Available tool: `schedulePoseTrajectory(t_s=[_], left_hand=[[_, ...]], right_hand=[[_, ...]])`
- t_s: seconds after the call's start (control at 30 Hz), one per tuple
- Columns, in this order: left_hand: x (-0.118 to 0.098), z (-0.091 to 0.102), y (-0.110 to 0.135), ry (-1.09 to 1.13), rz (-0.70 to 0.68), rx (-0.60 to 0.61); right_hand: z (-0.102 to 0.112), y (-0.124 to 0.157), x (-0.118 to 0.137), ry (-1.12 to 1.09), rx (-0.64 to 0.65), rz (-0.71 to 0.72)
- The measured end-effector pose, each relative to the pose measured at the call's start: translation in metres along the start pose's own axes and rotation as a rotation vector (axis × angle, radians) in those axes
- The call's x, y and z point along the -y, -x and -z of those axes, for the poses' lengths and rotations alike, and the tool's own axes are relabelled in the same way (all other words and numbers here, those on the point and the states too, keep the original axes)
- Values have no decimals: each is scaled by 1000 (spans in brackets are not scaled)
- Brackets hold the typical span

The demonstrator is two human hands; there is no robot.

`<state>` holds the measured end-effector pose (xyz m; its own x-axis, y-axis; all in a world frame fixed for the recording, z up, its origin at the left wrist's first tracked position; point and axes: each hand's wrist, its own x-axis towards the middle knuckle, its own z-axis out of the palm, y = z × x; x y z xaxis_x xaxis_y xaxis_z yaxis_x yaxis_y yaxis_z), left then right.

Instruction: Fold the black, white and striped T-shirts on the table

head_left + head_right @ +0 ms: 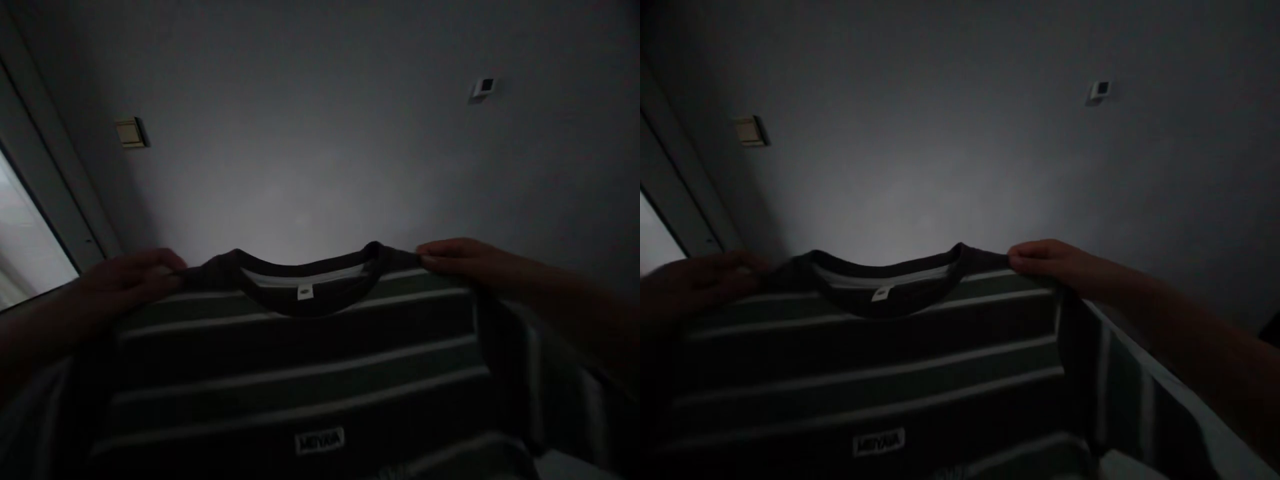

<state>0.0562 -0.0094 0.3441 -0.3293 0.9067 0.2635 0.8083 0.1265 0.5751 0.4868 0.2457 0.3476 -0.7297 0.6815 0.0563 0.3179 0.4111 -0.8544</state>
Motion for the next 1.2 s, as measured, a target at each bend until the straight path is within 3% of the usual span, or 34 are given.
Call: schedulePoseTrajectory(t_s=[0.1, 0.2, 0.3, 0.37, 0.5, 0.7, 0.87, 0.93, 1.03, 1.13, 1.2], left_hand=[[22, -44, -71, 120, 5, 200], [83, -116, -124, 100, -19, 297], [150, -186, -160, 6, -53, 269], [182, -223, -177, -80, -80, 245], [216, -267, -204, -181, -77, 227], [228, -281, -242, -301, -21, 208], [216, -295, -252, -426, -9, 96], [198, -310, -242, -495, -28, 14], [162, -345, -213, -540, -127, -38], [141, -371, -178, -529, -167, 36], [147, -371, -156, -542, -172, 102]], right_hand=[[-18, -70, -53, 76, 39, 36], [-51, -138, -133, 199, 70, 107], [-90, -189, -211, 330, 2, 91], [-112, -211, -250, 396, -26, 70], [-135, -239, -295, 515, -70, 26], [-122, -269, -310, 669, -122, -15], [-120, -280, -299, 894, -192, -89], [-138, -279, -284, 983, -285, -70], [-189, -270, -252, 990, -332, 27], [-245, -252, -228, 922, -227, 14], [-264, -235, -224, 895, -142, -27]])
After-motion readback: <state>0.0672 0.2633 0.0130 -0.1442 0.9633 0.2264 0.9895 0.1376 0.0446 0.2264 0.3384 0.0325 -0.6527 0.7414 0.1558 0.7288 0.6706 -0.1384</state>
